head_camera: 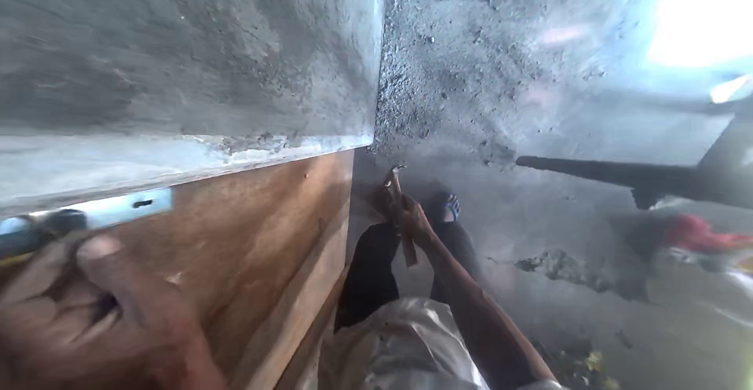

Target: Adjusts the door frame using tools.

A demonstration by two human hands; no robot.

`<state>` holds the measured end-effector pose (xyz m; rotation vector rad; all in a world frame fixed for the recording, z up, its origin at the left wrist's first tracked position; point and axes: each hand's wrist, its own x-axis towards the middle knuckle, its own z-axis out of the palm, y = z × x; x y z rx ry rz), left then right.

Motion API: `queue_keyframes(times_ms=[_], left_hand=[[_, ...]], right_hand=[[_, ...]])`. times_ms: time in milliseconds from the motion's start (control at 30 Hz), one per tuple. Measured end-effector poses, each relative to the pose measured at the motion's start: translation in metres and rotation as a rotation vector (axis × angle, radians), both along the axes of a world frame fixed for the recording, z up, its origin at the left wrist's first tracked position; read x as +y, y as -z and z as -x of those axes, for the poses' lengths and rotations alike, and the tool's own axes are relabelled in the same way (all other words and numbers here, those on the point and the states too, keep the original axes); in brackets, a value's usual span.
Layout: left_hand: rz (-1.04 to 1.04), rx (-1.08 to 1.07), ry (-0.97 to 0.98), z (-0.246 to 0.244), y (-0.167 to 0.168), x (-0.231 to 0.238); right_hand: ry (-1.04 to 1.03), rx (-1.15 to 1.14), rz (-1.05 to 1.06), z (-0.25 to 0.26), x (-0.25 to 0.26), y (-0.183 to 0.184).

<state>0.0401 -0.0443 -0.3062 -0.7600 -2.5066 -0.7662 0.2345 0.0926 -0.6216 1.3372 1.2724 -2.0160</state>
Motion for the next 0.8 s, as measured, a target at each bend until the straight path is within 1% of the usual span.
queue_keyframes(times_ms=[67,100,167,233,267,333,400,467,600,733,800], left_hand=[[0.026,-0.091,-0.005,-0.023,0.043,0.003],[0.023,-0.153,-0.001,-0.028,0.076,0.006],[0.052,-0.35,-0.07,-0.031,0.148,0.016],[0.127,-0.52,-0.137,-0.017,0.219,0.018],[0.157,-0.553,-0.153,-0.008,0.255,0.015],[0.201,-0.573,-0.186,0.013,0.318,0.012],[0.219,-0.519,-0.204,0.029,0.369,0.01],[0.206,-0.441,-0.196,0.039,0.402,0.013],[0.151,-0.25,-0.132,0.034,0.44,0.011],[0.064,-0.125,-0.084,0.044,0.464,0.005],[0.032,-0.094,-0.045,0.051,0.47,0.005]], right_hand=[[-0.084,-0.055,-0.021,-0.014,0.013,0.018],[-0.146,-0.101,-0.045,-0.019,0.018,0.03],[-0.196,-0.16,-0.09,-0.022,0.026,0.064],[-0.16,-0.152,-0.096,-0.023,0.028,0.107],[-0.128,-0.14,-0.086,-0.021,0.027,0.129],[-0.019,-0.108,-0.052,-0.01,0.019,0.175],[0.085,-0.065,0.001,0.007,0.008,0.221],[0.156,-0.005,0.063,0.033,0.002,0.27],[0.196,0.031,0.145,0.072,-0.021,0.369],[0.371,-0.001,0.117,0.114,-0.053,0.436],[0.387,-0.007,0.099,0.132,-0.071,0.46]])
